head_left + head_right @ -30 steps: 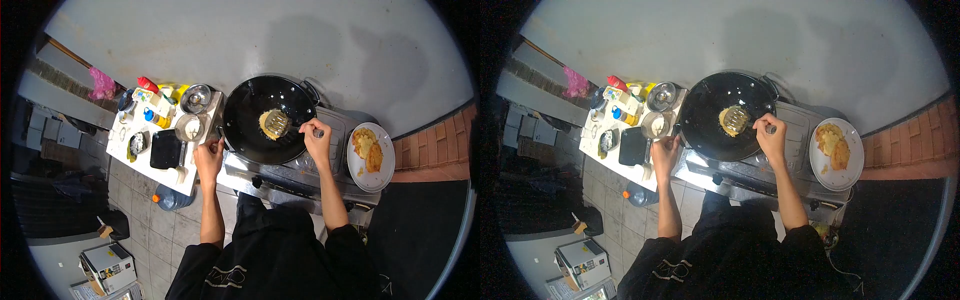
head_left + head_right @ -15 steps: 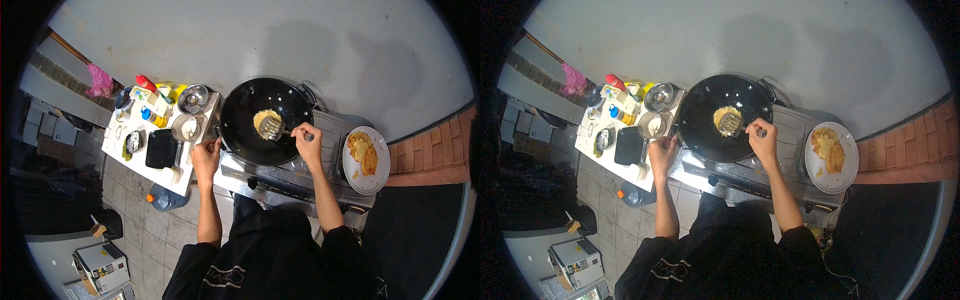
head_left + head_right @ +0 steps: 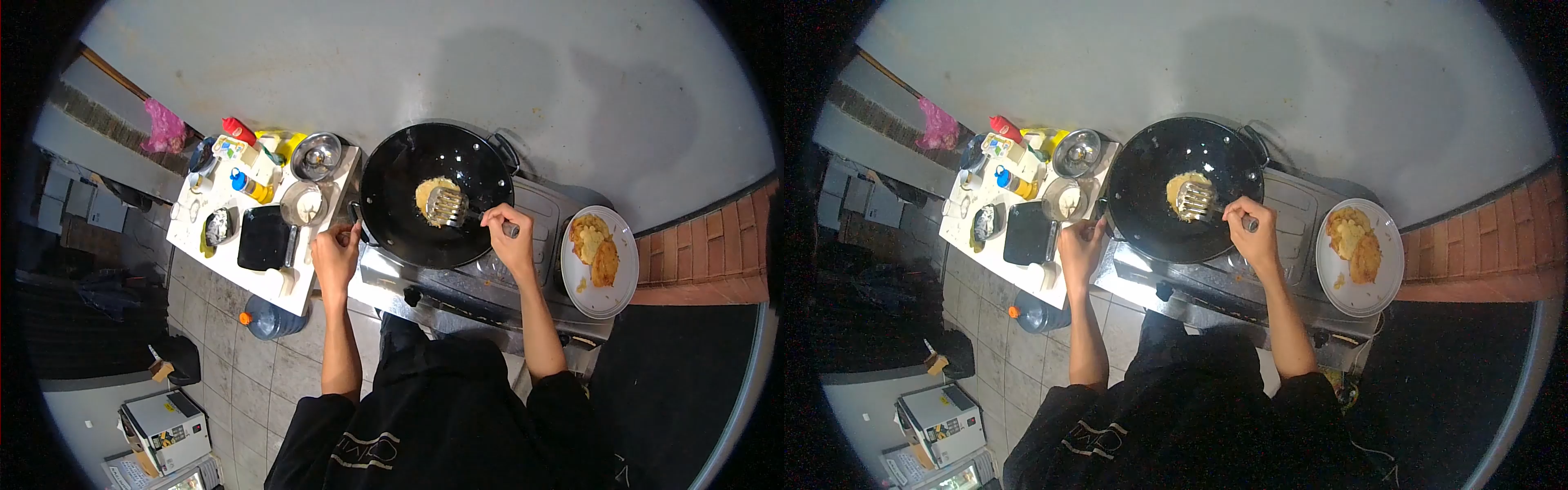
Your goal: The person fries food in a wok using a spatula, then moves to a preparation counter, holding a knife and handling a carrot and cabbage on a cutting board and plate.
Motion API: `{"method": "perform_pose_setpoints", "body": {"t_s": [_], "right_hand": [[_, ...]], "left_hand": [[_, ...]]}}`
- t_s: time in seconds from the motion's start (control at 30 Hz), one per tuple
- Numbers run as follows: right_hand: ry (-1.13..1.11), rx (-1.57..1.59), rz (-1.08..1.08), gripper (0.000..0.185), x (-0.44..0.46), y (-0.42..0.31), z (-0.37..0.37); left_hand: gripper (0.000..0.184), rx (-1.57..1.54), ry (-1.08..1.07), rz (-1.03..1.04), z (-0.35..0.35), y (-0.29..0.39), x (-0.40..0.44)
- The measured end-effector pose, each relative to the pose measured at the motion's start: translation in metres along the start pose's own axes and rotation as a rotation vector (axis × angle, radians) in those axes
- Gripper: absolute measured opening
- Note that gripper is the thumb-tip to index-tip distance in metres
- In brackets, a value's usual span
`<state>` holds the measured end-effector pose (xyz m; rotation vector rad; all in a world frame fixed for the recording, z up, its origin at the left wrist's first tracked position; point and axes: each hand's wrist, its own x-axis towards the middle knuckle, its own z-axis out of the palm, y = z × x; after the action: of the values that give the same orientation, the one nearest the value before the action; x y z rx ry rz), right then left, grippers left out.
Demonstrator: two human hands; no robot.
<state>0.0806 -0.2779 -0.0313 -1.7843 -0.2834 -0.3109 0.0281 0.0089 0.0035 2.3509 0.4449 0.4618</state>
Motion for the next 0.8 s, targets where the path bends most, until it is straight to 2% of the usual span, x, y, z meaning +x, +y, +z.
{"method": "perform_pose_setpoints", "body": {"t_s": [0.4, 0.8], "right_hand": [[-0.035, -0.002, -0.047, 0.006, 0.005, -0.020, -0.015], [-0.243, -0.121, -0.117, 0.005, 0.007, -0.040, -0.017]], "left_hand": [[0.027, -0.002, 0.013, 0.008, 0.002, -0.003, 0.000], [0.029, 0.005, 0.025, 0.040, 0.000, 0.002, -0.001]]}}
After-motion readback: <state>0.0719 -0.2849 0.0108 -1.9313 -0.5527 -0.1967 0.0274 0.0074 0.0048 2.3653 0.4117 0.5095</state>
